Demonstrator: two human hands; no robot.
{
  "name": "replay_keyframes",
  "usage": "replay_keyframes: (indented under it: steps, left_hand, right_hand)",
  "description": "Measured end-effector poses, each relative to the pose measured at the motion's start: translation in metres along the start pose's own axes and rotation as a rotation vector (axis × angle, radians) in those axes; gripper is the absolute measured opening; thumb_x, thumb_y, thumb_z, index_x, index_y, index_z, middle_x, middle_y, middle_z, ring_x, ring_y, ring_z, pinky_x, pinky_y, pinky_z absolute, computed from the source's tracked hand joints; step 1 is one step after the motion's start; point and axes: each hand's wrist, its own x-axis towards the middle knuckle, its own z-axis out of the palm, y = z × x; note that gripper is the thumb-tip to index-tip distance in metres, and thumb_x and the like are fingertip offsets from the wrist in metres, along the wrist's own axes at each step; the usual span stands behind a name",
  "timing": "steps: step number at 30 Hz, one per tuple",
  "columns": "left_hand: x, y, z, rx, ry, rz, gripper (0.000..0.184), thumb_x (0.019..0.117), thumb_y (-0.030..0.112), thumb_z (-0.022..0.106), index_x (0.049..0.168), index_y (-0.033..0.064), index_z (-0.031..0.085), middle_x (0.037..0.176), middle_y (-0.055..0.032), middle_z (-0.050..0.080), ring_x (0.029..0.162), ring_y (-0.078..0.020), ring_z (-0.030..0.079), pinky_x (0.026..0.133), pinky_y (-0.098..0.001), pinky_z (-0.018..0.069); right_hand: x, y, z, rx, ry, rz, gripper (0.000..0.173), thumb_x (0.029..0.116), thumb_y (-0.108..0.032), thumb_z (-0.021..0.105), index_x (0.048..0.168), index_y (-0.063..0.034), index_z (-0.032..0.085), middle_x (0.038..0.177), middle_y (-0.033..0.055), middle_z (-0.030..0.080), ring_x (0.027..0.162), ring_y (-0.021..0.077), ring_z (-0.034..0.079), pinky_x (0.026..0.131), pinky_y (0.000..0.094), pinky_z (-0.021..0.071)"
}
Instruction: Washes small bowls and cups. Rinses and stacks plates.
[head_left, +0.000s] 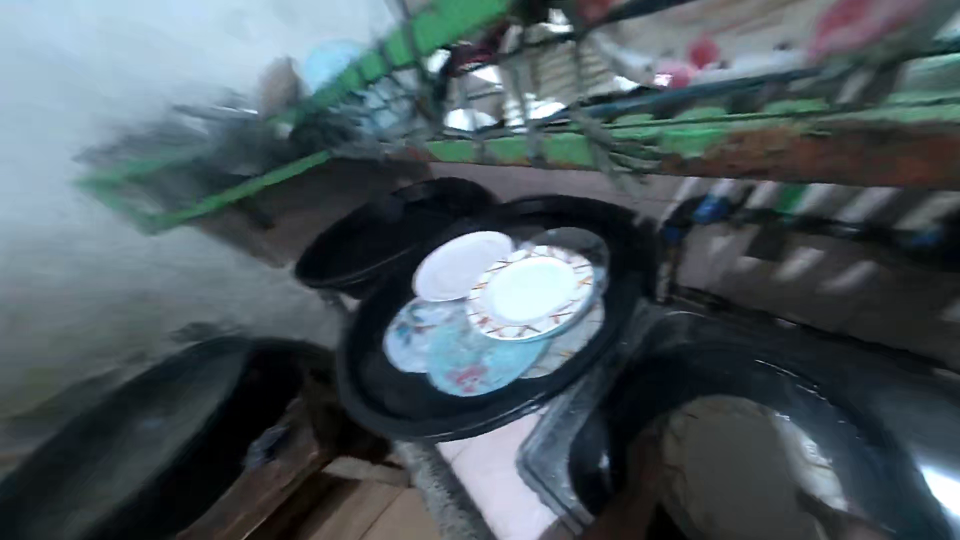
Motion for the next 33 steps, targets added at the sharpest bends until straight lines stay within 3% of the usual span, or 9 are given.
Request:
replay_keyframes:
  steps: [4,10,13,16,19,22,25,30,33]
  left_hand:
    - [-0.004,0.0,0.013,-0.049,-0.085,0.001,0.046,0.112,0.018,0.035,0.151,-0.0046,0.044,0.153,-0.0243,0.047,0.143,-0.0316,0.045,0.12,-0.0441,0.0341]
    - [0.006,0.03,0.006,-0.035,-0.093,-0.237,0.05,0.1052,0.034,0.056,0.136,-0.0047,0.058,0.131,-0.0274,0.061,0.123,-0.0373,0.059,0.104,-0.0537,0.0471]
    - [0.001,0.061,-0.01,-0.022,-0.038,-0.124,0.047,0.1039,0.029,0.06,0.14,-0.0013,0.056,0.13,-0.0238,0.063,0.118,-0.0324,0.063,0.101,-0.0496,0.0513]
    - [-0.006,0.116,-0.041,0.259,-0.06,0.087,0.046,0.1075,0.031,0.051,0.142,-0.0001,0.056,0.141,-0.0196,0.058,0.132,-0.0275,0.057,0.112,-0.0433,0.0445]
    - [-0.018,0.165,-0.083,0.424,0.096,0.366,0.036,0.1052,0.03,0.055,0.124,0.0035,0.068,0.12,-0.0156,0.069,0.109,-0.0246,0.068,0.098,-0.0433,0.054]
    - [-0.02,0.192,-0.137,0.22,0.319,0.389,0.039,0.1037,0.036,0.059,0.12,0.0023,0.066,0.099,-0.0165,0.069,0.083,-0.0269,0.067,0.076,-0.05,0.0561]
    - [-0.004,0.201,-0.187,-0.199,0.494,0.289,0.031,0.1027,0.028,0.062,0.121,0.0036,0.064,0.087,-0.0096,0.07,0.07,-0.0164,0.067,0.065,-0.0379,0.059]
    - [0.02,0.166,-0.236,-0.606,0.598,0.208,0.025,0.103,0.021,0.054,0.123,0.006,0.057,0.095,-0.0081,0.067,0.08,-0.0178,0.068,0.068,-0.041,0.0597]
    - [0.026,0.153,-0.246,-0.692,0.598,0.174,0.03,0.1054,0.028,0.048,0.129,0.0094,0.052,0.103,-0.0083,0.064,0.084,-0.0196,0.067,0.069,-0.0425,0.0588]
  right_hand:
    - [0.007,-0.001,0.006,0.135,0.113,0.126,0.042,0.1057,-0.023,0.054,0.142,-0.0032,0.047,0.112,0.0166,0.061,0.091,0.0231,0.061,0.077,0.0462,0.0531]
    - [0.005,0.005,0.007,-0.357,-0.069,-0.062,0.051,0.1094,-0.02,0.047,0.149,0.0107,0.04,0.146,0.0309,0.05,0.136,0.0385,0.05,0.115,0.0483,0.0386]
    - [0.012,0.013,0.015,-0.391,0.007,-0.301,0.069,0.1039,-0.025,0.057,0.158,0.0038,0.026,0.157,0.0318,0.036,0.143,0.044,0.042,0.118,0.0552,0.0356]
    - [0.019,0.009,0.01,-0.549,0.154,-0.481,0.065,0.102,-0.026,0.058,0.157,0.0016,0.035,0.156,0.0323,0.038,0.143,0.0508,0.038,0.117,0.064,0.0307]
    - [0.022,0.005,-0.001,-0.606,0.226,-0.497,0.061,0.1008,-0.02,0.056,0.154,0.0037,0.039,0.154,0.0337,0.039,0.144,0.0514,0.037,0.119,0.0635,0.0281]
    - [0.014,0.006,0.001,-0.539,0.158,-0.38,0.059,0.1047,-0.016,0.046,0.156,0.0068,0.029,0.156,0.0332,0.036,0.144,0.0458,0.039,0.118,0.0585,0.0328]
    - [0.031,0.028,-0.001,-0.434,0.108,-0.364,0.069,0.0985,-0.011,0.055,0.157,0.0088,0.025,0.15,0.0376,0.041,0.136,0.0516,0.046,0.112,0.0643,0.038]
    - [0.031,0.016,-0.003,-0.228,0.102,-0.124,0.05,0.1089,-0.011,0.041,0.153,0.0095,0.031,0.153,0.0311,0.041,0.143,0.037,0.043,0.118,0.0443,0.0346]
    - [0.014,0.005,-0.006,-0.152,0.039,-0.01,0.047,0.1109,-0.017,0.04,0.151,0.0072,0.037,0.151,0.0286,0.045,0.139,0.0355,0.047,0.115,0.0471,0.0381]
